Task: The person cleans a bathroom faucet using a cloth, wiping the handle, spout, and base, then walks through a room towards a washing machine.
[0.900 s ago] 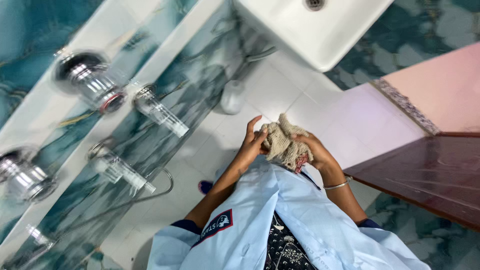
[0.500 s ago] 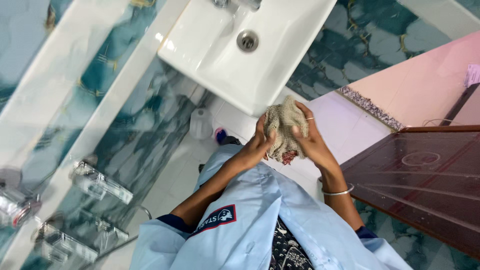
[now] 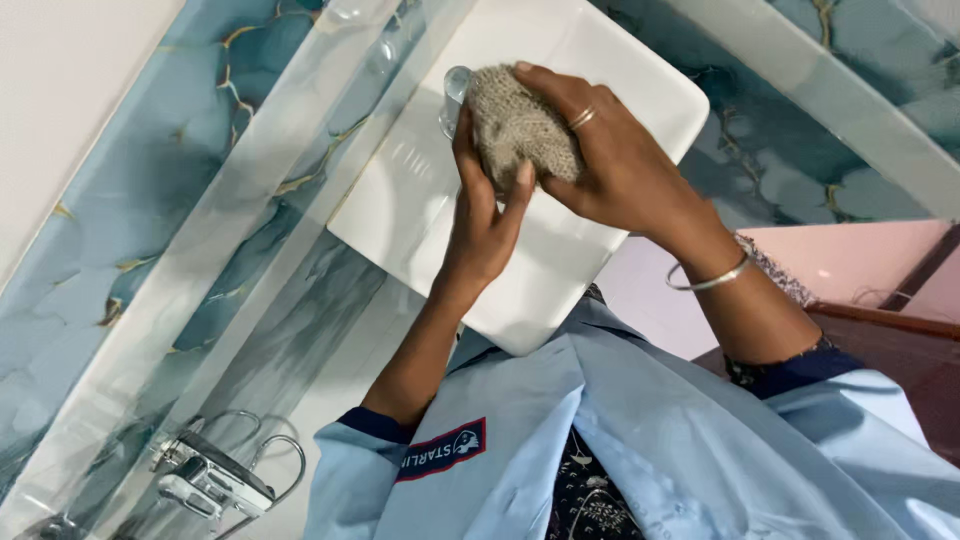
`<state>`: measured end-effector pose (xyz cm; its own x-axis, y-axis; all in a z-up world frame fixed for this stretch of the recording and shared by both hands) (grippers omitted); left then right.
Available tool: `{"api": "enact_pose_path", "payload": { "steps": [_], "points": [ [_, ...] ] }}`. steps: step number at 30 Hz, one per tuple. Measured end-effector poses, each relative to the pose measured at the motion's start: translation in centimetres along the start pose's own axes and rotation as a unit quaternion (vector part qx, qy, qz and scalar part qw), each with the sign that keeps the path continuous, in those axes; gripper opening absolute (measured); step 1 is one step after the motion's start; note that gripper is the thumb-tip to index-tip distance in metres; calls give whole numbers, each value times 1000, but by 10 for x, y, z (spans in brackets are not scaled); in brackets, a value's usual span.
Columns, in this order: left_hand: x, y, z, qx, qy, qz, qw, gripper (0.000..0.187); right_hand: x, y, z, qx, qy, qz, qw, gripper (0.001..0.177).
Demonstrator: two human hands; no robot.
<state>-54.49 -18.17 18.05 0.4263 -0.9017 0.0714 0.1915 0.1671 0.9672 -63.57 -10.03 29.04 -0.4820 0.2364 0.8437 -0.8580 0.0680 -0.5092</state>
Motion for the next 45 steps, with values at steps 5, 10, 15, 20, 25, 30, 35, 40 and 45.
{"api": "enact_pose_path", "payload": {
  "steps": [5, 10, 15, 20, 25, 30, 35, 40, 45],
  "points": [
    [59, -44, 30, 143, 141, 114, 973, 76, -46, 39, 86, 67, -82, -47, 993, 69],
    [29, -21, 20, 39, 212, 253, 943, 73, -56, 52, 43, 195, -40, -56, 978, 65],
    [44, -66, 50, 153, 349, 242, 892, 48, -79, 103, 104, 212, -138, 42, 967, 67],
    [35, -71, 34, 87, 372, 211, 900, 43, -71, 95, 82, 283, -136, 42, 949, 74],
    [-10, -61, 16, 42, 368, 204, 906, 43, -65, 97, 52, 325, -145, 68, 932, 75],
    [52, -67, 53, 90, 438, 161, 880, 42, -84, 114, 108, 232, -185, 102, 949, 63],
    [-28, -49, 10, 35, 372, 220, 901, 35, -72, 101, 42, 322, -100, 87, 937, 73],
    [18, -61, 33, 59, 406, 209, 887, 32, -82, 113, 95, 253, -162, 155, 941, 61],
    [37, -72, 40, 87, 428, 166, 884, 34, -79, 108, 98, 246, -113, 134, 953, 56]
  ]
}}
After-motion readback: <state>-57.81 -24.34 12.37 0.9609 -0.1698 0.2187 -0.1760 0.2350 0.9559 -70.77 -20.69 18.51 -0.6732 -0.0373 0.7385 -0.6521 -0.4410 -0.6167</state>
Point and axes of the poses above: each hand's wrist, its own z-axis towards the middle knuckle, its own x-axis out of the back of the hand, y = z × x, the point moved 8 cm from there along z, towards the middle knuckle, and after that the axes turned 8 degrees about -y, right-handed, at the moved point
